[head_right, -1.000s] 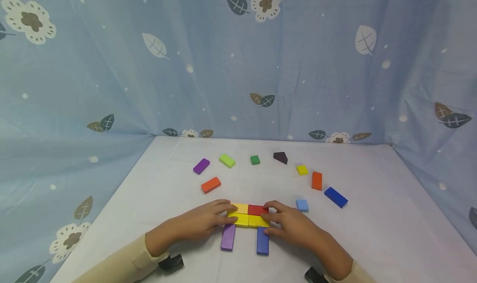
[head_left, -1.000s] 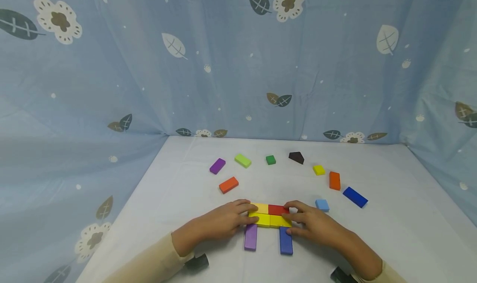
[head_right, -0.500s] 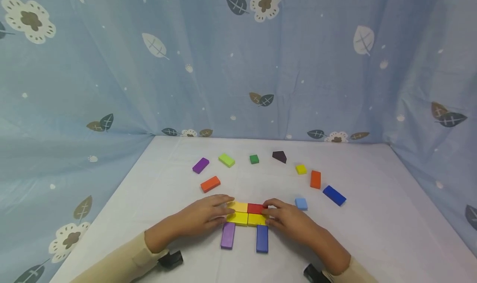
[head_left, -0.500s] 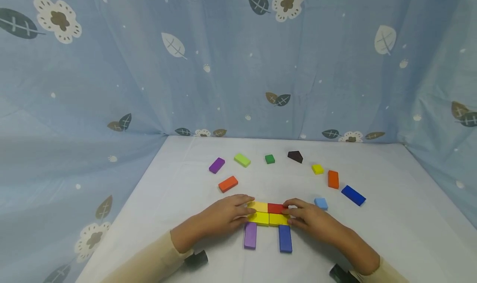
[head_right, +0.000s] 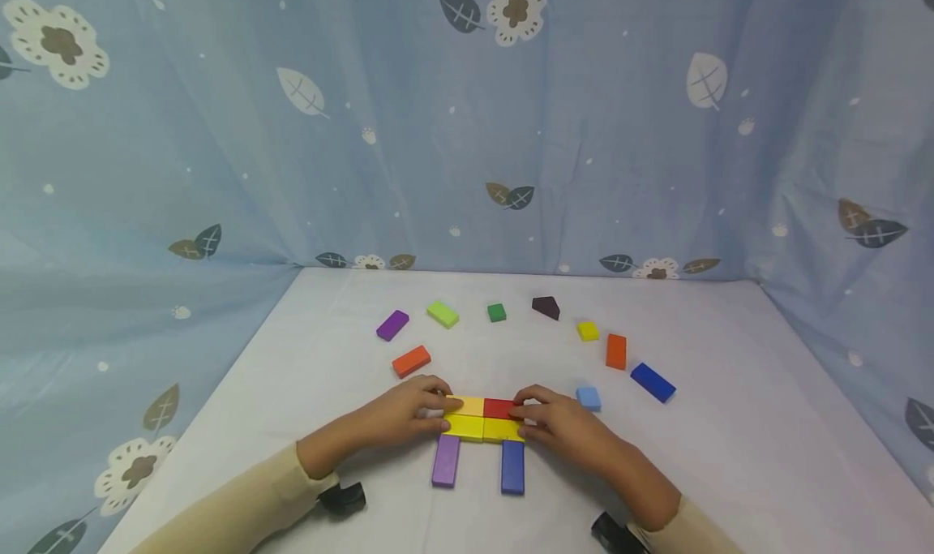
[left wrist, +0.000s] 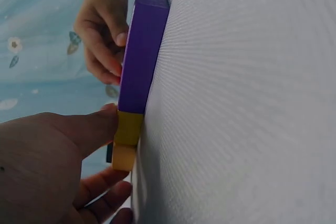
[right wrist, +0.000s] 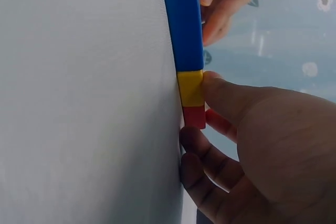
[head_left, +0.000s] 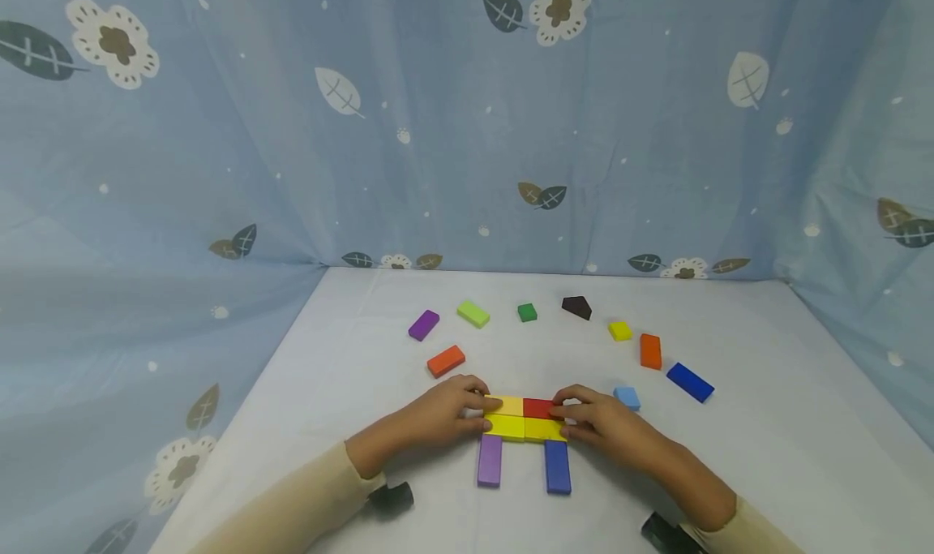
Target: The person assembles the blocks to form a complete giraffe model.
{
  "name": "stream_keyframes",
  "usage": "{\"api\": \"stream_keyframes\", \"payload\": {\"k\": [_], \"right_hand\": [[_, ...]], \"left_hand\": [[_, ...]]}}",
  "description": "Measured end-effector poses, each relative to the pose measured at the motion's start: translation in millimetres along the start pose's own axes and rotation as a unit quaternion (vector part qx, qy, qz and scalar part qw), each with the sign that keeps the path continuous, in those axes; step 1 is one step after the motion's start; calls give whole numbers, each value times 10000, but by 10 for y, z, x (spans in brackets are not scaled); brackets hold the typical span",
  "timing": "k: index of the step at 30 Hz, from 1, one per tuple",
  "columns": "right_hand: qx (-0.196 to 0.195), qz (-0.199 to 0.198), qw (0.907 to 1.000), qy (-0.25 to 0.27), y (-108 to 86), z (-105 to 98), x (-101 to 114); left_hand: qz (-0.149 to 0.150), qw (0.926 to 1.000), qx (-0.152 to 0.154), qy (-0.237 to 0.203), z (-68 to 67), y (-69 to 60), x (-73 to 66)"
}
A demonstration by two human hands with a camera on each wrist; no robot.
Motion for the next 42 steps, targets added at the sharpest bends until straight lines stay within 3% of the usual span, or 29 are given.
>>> {"api": "stream_keyframes", "payload": {"k": [14, 24, 32, 42], "right_hand": [[-264, 60, 9996, -86, -17, -11, 53], [-219, 90, 9995, -209, -17, -16, 61], [144, 447, 9987, -177, -11, -9, 24], [-22, 442, 9976, -528, -81, -59, 159]], "left_hand": [[78, 9978, 68, 648, 26, -43, -75], [31, 9982, -47, 596, -5, -38, -90], [-230, 9996, 82, -101, 6, -41, -36], [-466, 9988, 142, 15, 14, -116, -79]]}}
Point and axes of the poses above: each hand's wrist, its own y-axis towards the middle knuckle, its own z-axis out of the palm, x = y × z, the point moved 9 cm from there along y, towards the middle knuckle, and after that the axes turned 4 degrees about x, right-handed, at the moved point
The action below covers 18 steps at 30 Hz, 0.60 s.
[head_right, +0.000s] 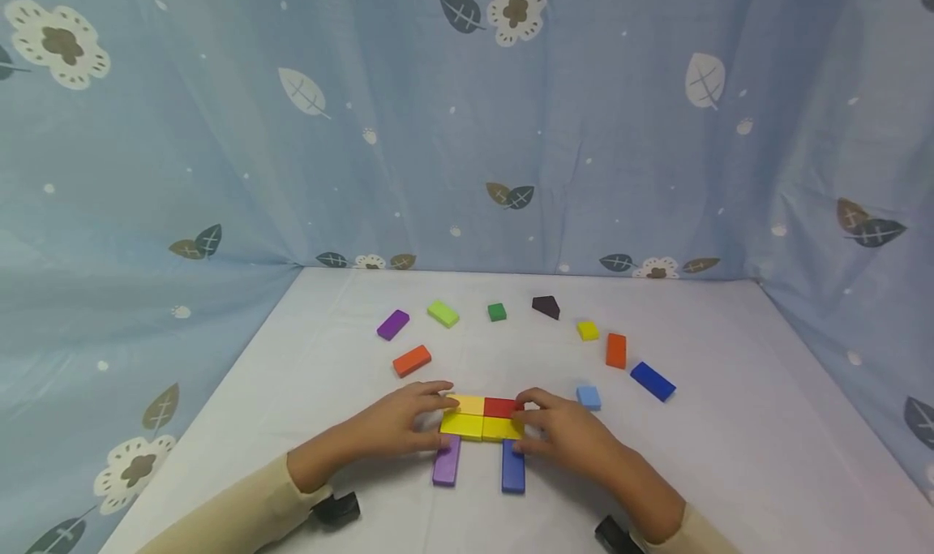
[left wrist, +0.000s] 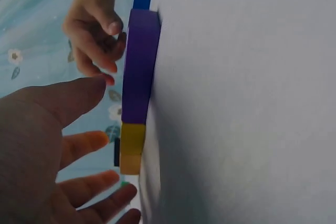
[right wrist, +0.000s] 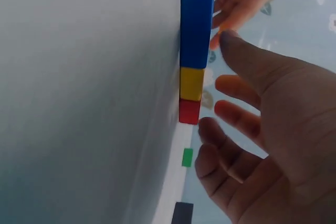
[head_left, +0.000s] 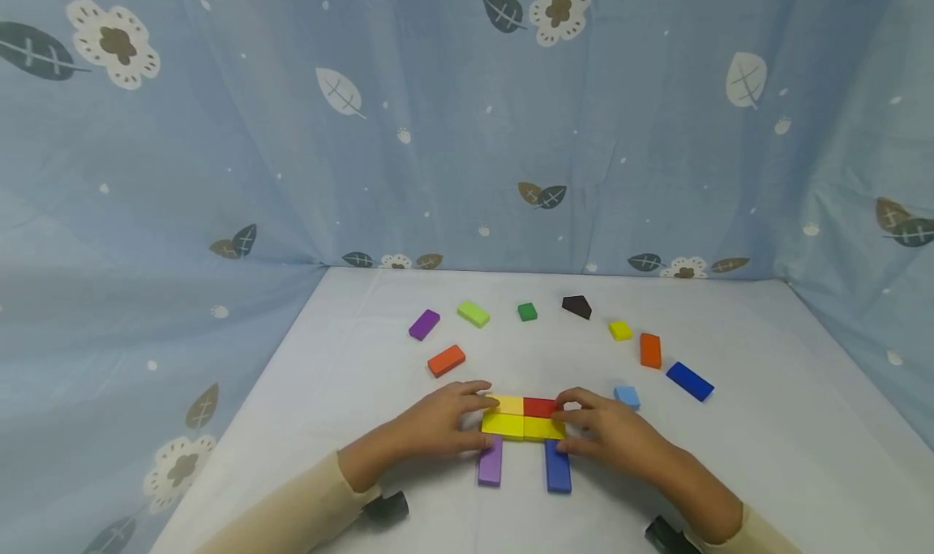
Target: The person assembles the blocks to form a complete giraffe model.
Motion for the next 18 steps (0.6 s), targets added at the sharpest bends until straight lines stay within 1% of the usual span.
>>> {"api": "stream_keyframes", "payload": {"k": [3, 6, 12, 18], "right_hand": [[73, -96, 9999, -123, 16, 42, 16], [104, -124, 9997, -181, 29, 59, 8], [204, -70, 9997, -151, 37, 83, -17], [271, -130, 9995, -114, 31, 85, -9]], "left_hand": [[14, 10000, 21, 57, 18, -23, -12], [60, 9998, -17, 205, 26, -21, -31], [186, 9986, -136, 468, 34, -15, -44], [235, 9982, -184, 528, 38, -13, -40]]}}
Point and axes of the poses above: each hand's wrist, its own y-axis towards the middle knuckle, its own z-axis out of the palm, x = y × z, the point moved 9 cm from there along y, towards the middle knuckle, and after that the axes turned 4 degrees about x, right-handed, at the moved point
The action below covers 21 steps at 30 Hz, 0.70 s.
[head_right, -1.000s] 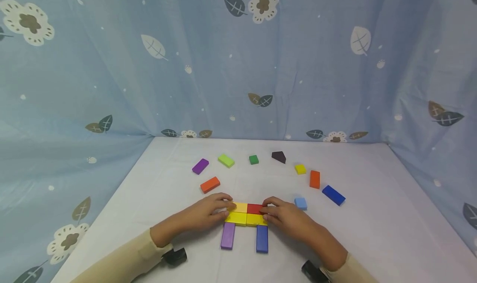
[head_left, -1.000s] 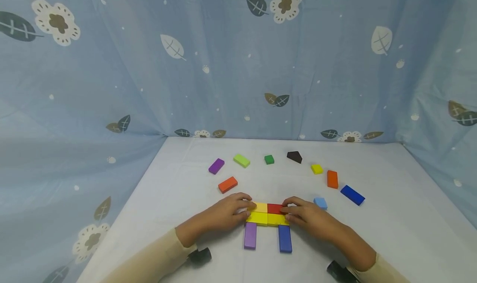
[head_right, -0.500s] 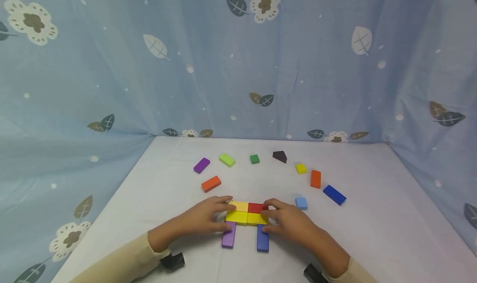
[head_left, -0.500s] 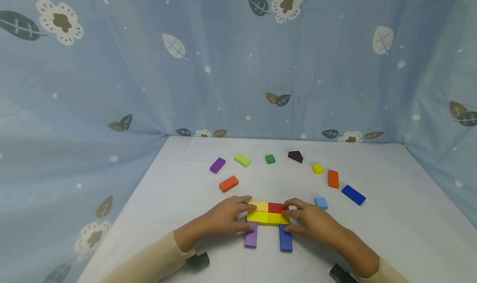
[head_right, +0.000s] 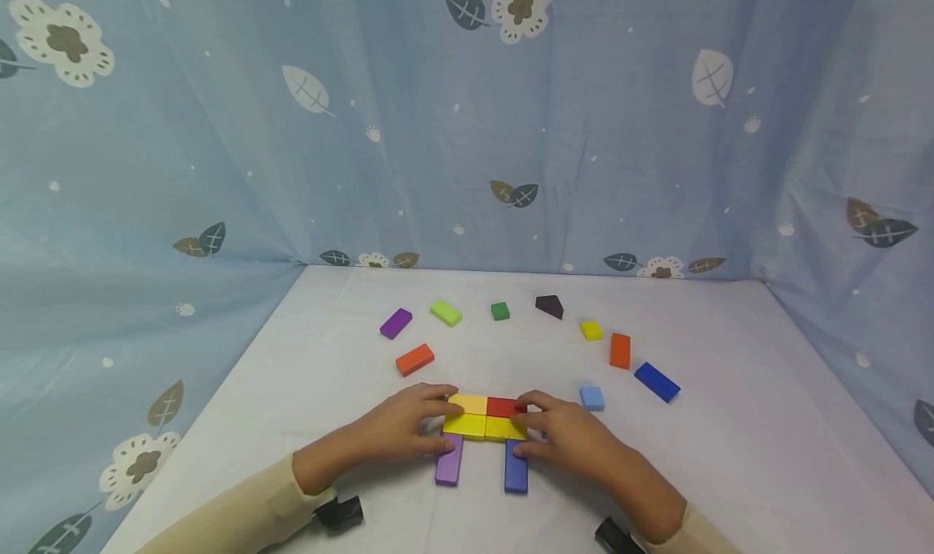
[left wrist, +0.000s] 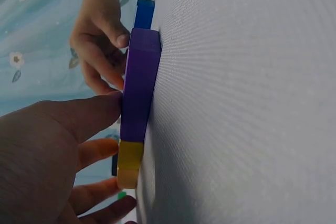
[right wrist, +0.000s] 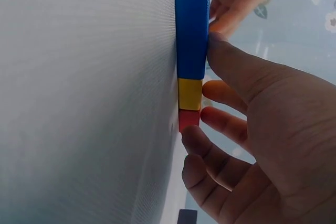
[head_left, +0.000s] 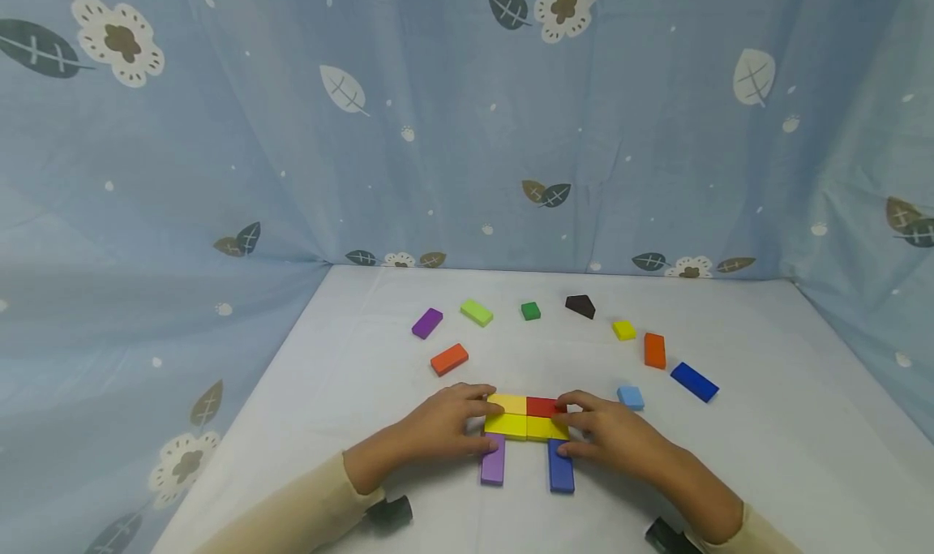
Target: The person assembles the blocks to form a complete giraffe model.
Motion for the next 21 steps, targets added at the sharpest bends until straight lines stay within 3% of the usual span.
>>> {"api": "stream_keyframes", "payload": {"k": [21], "right_hand": [[66, -2, 9998, 182, 5, 11, -28]], "left_hand": [[-175, 9994, 158, -236, -17, 1, -7]]}}
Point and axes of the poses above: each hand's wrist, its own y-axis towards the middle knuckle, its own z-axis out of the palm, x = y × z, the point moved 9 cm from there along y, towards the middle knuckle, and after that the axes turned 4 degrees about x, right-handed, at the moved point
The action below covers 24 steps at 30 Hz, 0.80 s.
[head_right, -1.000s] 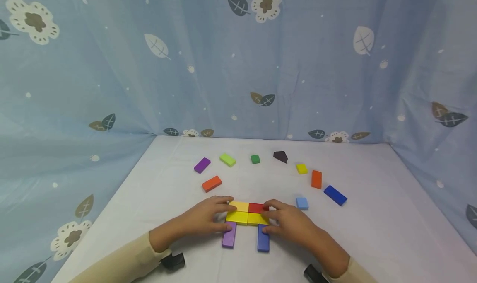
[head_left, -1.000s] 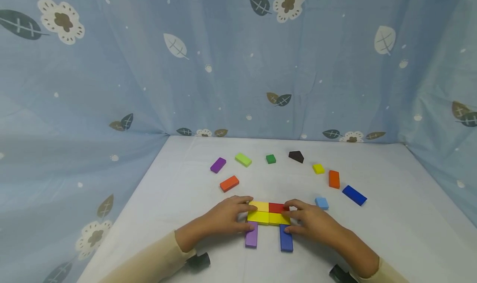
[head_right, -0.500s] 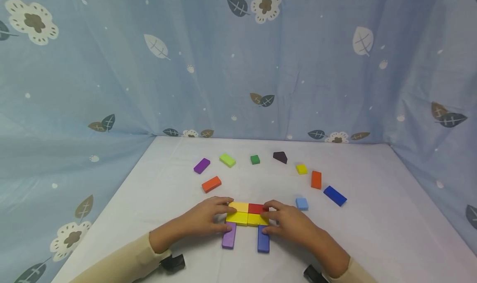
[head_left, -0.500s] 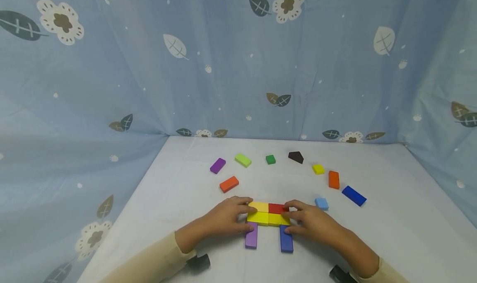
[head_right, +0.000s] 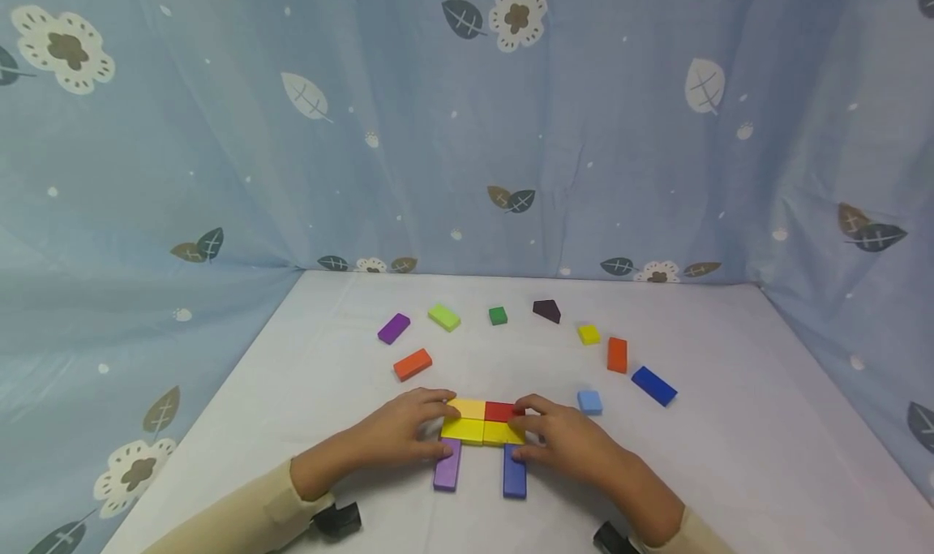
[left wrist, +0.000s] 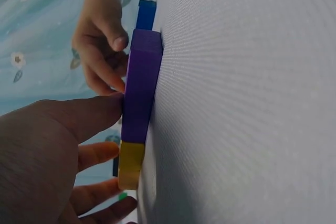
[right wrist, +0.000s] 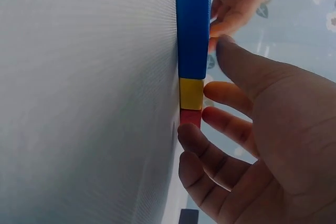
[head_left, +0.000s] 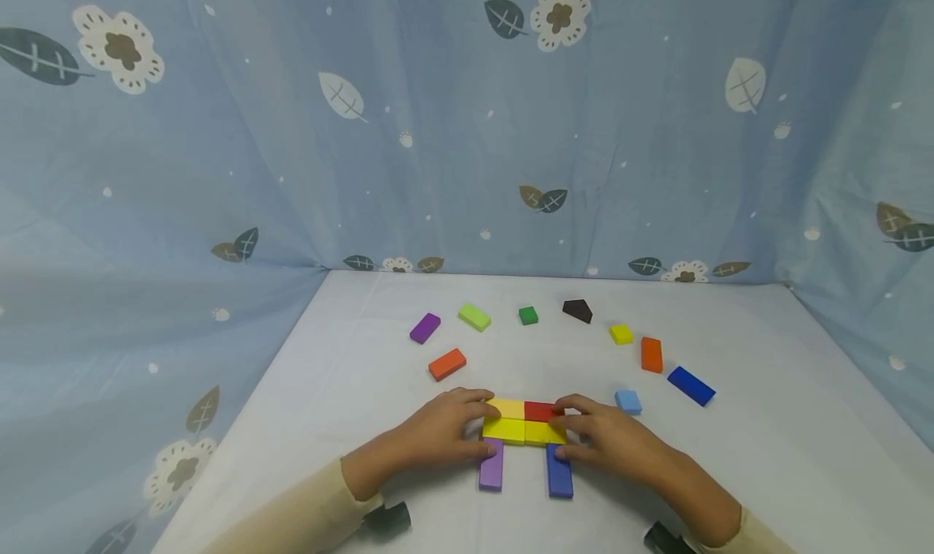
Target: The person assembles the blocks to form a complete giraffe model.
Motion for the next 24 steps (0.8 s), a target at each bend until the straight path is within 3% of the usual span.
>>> {"api": "stream_keyframes", "payload": {"k": [18, 24], "right_hand": [[86, -35, 9998, 158, 21, 4, -10], [141, 21, 9998, 136, -1, -21, -18]], "left_hand": [[11, 9999, -30, 101, -17, 29, 1], [169, 9998, -11, 57, -13, 17, 24]]}}
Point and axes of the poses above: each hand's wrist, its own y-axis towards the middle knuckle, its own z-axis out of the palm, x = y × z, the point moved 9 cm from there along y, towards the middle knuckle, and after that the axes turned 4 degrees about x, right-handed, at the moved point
